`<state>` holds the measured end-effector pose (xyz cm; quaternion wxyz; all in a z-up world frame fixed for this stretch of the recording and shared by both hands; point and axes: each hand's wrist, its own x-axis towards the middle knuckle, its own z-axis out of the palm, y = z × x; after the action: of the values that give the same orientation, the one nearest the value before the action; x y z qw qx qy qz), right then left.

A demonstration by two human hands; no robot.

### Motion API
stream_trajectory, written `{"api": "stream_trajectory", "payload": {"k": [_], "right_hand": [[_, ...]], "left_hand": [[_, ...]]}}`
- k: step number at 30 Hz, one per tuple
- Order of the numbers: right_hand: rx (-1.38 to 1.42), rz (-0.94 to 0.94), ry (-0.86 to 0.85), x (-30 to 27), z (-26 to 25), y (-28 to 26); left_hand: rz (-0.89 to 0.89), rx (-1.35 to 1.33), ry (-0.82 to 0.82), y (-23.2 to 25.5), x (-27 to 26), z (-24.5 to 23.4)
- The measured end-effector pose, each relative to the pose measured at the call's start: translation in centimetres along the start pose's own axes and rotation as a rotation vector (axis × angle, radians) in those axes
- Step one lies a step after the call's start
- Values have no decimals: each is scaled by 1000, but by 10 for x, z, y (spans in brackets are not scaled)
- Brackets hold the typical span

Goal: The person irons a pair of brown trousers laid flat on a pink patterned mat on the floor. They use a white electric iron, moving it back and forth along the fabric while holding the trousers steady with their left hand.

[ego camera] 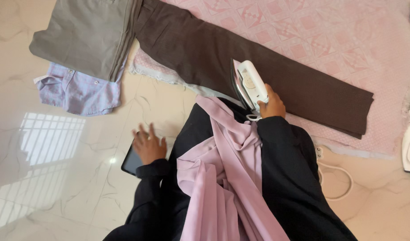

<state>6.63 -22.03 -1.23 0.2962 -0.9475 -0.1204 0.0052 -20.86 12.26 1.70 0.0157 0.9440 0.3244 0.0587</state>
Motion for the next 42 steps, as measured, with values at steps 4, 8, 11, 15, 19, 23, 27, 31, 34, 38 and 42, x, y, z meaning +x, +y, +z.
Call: {"api": "stream_trajectory", "payload": {"k": [4,8,11,15,19,23,27,31,34,38,42], "right_hand": [[-10,8,18,-4,1,7],[-11,46,3,-4,2,3],[-11,37,4,-3,-1,0],[-14,71,5,-5,-3,-5],[2,89,10,-4,-3,-8],[7,93,11,-5,-3,-6],[-11,69,39,-4,1,-4],[-2,73,56,-5,4,0],[8,53,66,-6,5,-1],[3,102,18,-5,4,-1],[15,111,16,-4,4,-4]], "left_hand": [[-347,27,-426,-72,-19,27],[-254,-68,-382,-84,-8,37],[-339,-798,-385,-58,22,24],[-404,-2173,-590,-12,47,-19],[-315,-2287,-742,22,59,-42],[-256,-1774,-735,23,72,-12],[-10,-125,-464,-5,60,32],[-3,-32,-324,0,54,40],[194,-457,10,34,64,-5],[393,-819,451,98,90,-125],[650,-913,924,128,90,-263]]}}
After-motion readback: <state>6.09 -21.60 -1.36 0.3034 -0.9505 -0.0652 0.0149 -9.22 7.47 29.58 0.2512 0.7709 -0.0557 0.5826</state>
